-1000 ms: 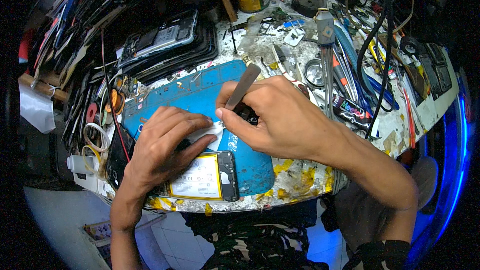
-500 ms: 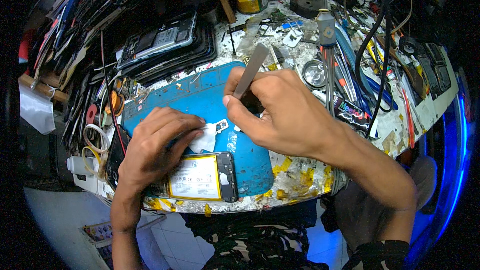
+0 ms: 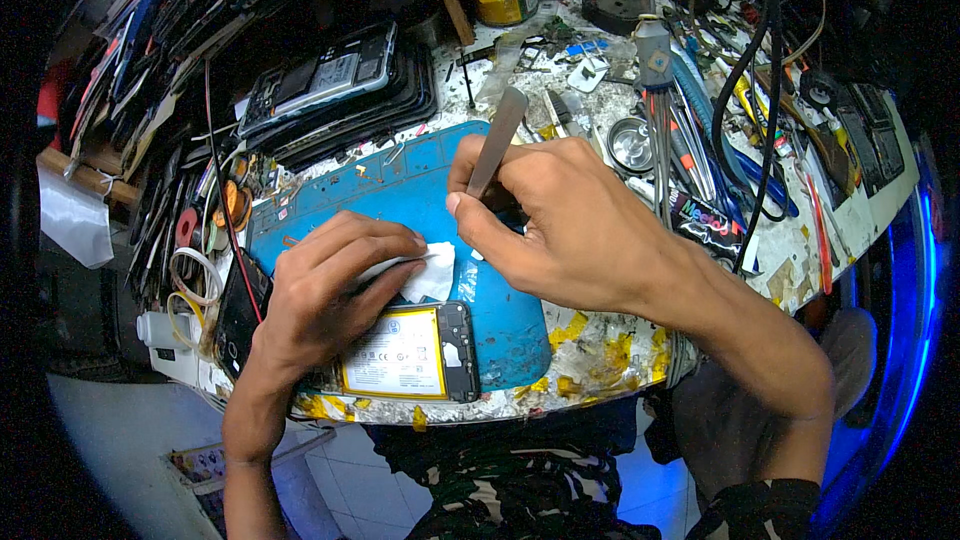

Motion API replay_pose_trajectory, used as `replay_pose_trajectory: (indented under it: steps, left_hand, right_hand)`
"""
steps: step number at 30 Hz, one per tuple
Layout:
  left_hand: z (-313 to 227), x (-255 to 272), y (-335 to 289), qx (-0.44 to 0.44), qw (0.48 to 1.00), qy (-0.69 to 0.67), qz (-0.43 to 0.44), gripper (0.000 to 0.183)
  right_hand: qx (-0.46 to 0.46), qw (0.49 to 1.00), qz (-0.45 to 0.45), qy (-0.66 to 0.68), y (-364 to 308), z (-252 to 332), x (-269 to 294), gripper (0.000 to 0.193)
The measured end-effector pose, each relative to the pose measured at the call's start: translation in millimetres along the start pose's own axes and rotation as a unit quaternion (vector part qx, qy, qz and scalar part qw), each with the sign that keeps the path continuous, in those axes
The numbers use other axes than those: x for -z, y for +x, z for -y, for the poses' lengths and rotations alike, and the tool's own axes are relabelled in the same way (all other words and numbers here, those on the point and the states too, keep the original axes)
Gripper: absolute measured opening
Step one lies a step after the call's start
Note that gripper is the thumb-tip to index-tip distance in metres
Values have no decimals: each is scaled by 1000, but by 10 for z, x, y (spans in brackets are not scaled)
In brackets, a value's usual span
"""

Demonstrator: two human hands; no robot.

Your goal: The person cleans a phone back cover with a toothbrush, then uses tweezers to peel adhesive from a small component and places it into the back cover. The person handles a disassembled phone, a battery, and a back cover on a cluttered workbench.

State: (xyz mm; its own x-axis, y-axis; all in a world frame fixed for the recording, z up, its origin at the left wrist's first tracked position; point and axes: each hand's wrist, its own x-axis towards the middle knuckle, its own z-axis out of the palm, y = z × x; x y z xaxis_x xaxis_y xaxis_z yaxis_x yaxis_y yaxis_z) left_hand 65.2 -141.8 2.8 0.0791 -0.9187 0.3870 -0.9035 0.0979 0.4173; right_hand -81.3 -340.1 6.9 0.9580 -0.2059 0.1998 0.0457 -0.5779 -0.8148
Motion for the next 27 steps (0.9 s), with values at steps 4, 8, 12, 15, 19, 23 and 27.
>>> replay_pose_trajectory:
  steps: [4, 8, 12, 15, 19, 23, 27]
  left_hand:
    - [14, -14, -10, -3, 1000, 15, 23, 21]
    - [13, -3, -21, -10, 998, 43, 32, 22]
    - [12, 20, -30, -15, 997, 52, 60, 24]
    - [12, 31, -36, -14, 995, 61, 74, 26]
    - [8, 38, -38, -11, 993, 70, 91, 26]
    - [3, 17, -21, -4, 996, 59, 68, 24]
    - [-26, -21, -2, 19, 999, 25, 28, 27]
  right_hand:
    - [24, 1000, -1, 0, 0, 12, -2, 14]
    - [67, 998, 1, 13, -12, 2, -38, 14]
    - [84, 996, -1, 32, -9, -25, -74, 15]
    - [112, 993, -9, 23, -5, -41, -84, 14]
    - [97, 995, 3, 6, -5, -47, -83, 14]
    - [119, 993, 0, 7, 4, -45, -94, 14]
    - [123, 992, 7, -7, 0, -41, -81, 13]
